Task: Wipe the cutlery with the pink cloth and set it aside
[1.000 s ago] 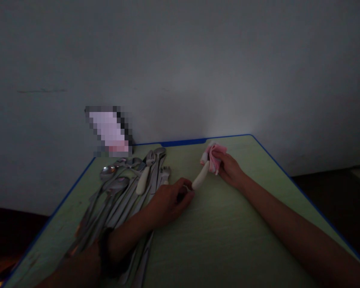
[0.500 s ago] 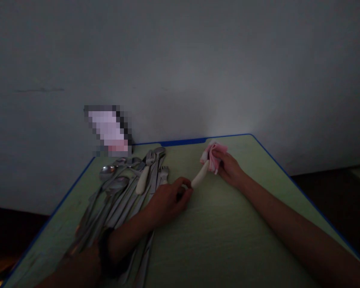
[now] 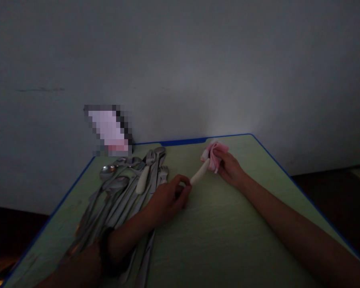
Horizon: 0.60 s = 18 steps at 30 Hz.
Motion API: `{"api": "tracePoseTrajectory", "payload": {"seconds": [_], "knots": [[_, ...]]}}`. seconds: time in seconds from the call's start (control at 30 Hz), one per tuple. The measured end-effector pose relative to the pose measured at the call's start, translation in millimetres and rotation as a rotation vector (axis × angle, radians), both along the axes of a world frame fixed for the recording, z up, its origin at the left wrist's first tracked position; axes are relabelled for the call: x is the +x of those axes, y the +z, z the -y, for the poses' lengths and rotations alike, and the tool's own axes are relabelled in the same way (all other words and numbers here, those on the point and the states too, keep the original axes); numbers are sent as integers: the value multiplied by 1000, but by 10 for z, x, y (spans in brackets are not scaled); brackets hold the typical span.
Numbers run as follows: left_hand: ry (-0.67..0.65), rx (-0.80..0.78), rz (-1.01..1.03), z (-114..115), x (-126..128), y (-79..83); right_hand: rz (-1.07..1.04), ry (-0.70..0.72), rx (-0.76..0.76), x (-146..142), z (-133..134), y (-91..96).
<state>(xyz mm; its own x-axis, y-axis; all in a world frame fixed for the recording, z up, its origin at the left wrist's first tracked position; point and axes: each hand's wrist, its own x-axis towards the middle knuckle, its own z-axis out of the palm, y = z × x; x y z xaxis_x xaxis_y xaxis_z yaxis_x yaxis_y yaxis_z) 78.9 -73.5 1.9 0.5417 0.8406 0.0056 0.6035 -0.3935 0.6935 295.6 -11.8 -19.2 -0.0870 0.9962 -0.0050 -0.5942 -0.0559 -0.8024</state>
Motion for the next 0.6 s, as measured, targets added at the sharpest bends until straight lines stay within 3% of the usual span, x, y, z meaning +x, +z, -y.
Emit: {"api": "tracePoseTrajectory", "payload": {"seconds": [0.6], "knots": [[14,32,-8,1,-2,0,-4,-8,22,-2,-4,-16]]}}
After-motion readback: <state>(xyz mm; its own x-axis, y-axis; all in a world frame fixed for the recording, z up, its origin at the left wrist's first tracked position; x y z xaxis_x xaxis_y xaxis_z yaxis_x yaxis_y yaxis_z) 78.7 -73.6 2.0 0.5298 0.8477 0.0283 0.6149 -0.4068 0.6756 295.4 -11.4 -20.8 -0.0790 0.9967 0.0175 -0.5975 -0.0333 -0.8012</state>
